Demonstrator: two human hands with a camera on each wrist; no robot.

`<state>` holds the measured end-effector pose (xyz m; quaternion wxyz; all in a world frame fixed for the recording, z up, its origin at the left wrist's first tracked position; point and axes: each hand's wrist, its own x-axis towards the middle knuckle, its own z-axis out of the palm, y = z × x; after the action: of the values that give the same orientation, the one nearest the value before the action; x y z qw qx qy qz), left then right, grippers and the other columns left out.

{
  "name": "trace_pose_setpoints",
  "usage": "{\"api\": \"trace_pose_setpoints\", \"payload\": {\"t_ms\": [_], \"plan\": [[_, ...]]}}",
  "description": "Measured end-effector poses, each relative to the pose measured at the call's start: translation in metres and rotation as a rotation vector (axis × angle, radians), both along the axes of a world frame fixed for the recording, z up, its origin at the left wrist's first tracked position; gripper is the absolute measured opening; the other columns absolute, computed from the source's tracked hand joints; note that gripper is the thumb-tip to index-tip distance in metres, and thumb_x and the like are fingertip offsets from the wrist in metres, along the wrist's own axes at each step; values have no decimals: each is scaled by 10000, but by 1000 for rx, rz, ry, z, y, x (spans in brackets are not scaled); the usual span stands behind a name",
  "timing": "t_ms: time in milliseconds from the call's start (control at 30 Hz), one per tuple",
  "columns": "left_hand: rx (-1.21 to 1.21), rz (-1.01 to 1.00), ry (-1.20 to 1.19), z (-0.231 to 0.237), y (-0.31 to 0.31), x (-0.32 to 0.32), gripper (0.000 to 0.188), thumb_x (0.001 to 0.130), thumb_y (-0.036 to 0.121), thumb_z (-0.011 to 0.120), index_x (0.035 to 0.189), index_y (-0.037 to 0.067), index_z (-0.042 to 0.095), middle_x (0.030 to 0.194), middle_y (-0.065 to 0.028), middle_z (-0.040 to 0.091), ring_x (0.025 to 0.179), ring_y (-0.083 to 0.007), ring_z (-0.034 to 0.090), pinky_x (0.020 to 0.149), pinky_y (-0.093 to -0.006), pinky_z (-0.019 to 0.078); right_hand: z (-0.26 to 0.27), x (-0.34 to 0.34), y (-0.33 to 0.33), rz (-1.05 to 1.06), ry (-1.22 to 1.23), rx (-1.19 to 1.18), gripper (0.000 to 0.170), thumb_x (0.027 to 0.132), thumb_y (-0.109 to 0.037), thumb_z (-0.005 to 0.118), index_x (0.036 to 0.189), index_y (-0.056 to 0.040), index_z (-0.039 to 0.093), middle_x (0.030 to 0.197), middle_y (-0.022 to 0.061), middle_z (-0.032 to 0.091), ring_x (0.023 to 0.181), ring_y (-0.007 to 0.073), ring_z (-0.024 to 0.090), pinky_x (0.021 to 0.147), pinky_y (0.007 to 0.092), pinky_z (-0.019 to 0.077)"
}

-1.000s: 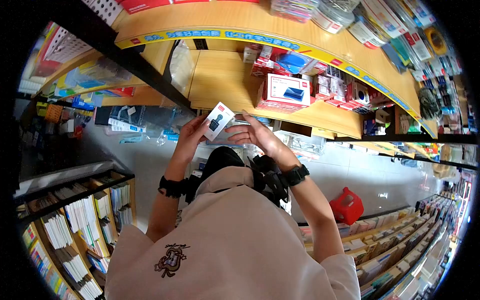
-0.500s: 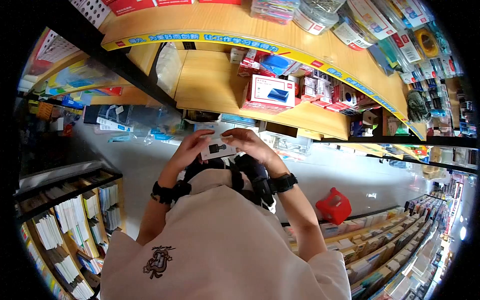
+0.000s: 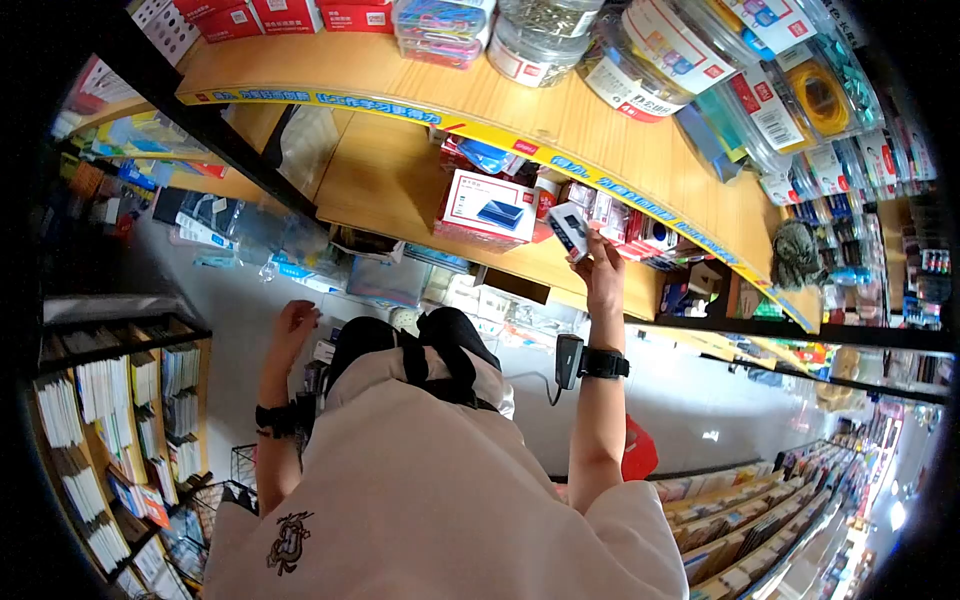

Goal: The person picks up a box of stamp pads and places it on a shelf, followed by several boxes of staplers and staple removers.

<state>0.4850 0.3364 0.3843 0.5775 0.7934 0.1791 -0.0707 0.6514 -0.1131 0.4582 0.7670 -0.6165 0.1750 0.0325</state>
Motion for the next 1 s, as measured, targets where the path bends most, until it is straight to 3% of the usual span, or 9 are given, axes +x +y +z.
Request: {"api": "trace_pose_setpoints", "payload": {"t_ms": [133,367,400,533,633,767,867,900,1000], "plan": [[-51,146,101,-10,-48,-35,272,811,211,525,977,-4,529,841,-117,590,774,-169,567,666,-284,440,-28,19,-46,52,90,-95,323,824,-221,527,1063,-8,479,816,103,600,666,186,615,540,233,485],[348,-117,324,-18,-133,-76,357,804,264,526,1057,16,485,925,-172,579,847,-290,567,698,-345,448,-51,50,-61,240,142,-7,384,797,-205,537,1103,5,439,855,126,590,657,216,609,549,266,499],[349,-98,295,-20,-143,-85,380,809,287,521,1071,15,476,938,-188,573,867,-312,560,713,-368,448,-46,55,-58,297,118,19,393,793,-237,531,1104,-9,451,891,103,586,744,208,593,635,295,488],[106,90,391,-1,-181,-110,408,827,300,507,1105,5,460,976,-174,565,901,-285,554,732,-365,445,-35,64,-35,535,87,253,351,818,-228,488,1121,-51,471,1011,52,553,866,165,526,742,317,415],[-32,99,410,-1,-194,-128,449,856,333,461,1192,42,400,1085,-128,516,968,-241,514,792,-346,416,-51,66,-22,631,69,289,318,824,-201,493,1113,-67,488,993,52,556,833,145,536,711,288,425],[-116,267,375,-47,-186,-158,442,865,318,453,1190,23,398,1073,-109,516,914,-207,521,745,-332,418,-44,55,-1,620,109,273,313,812,-200,537,1099,-81,498,932,24,567,818,133,539,704,264,425],[-111,345,273,-50,-184,-159,400,838,278,483,1131,9,443,1056,-149,524,951,-248,521,746,-345,431,-56,56,3,634,90,279,344,823,-185,512,1141,-82,431,1020,61,533,922,200,528,800,356,428],[-85,329,308,-41,-187,-152,403,838,281,484,1135,12,441,1056,-148,523,945,-246,521,744,-344,430,-55,53,7,586,108,359,322,802,-196,553,1095,-77,490,929,11,554,825,127,524,695,257,404],[-41,282,371,-30,-194,-141,406,840,287,484,1144,21,436,1054,-141,522,923,-232,522,740,-339,427,-49,49,14,556,138,379,377,803,-191,551,1143,-76,439,946,27,558,827,129,522,699,263,401]]}}
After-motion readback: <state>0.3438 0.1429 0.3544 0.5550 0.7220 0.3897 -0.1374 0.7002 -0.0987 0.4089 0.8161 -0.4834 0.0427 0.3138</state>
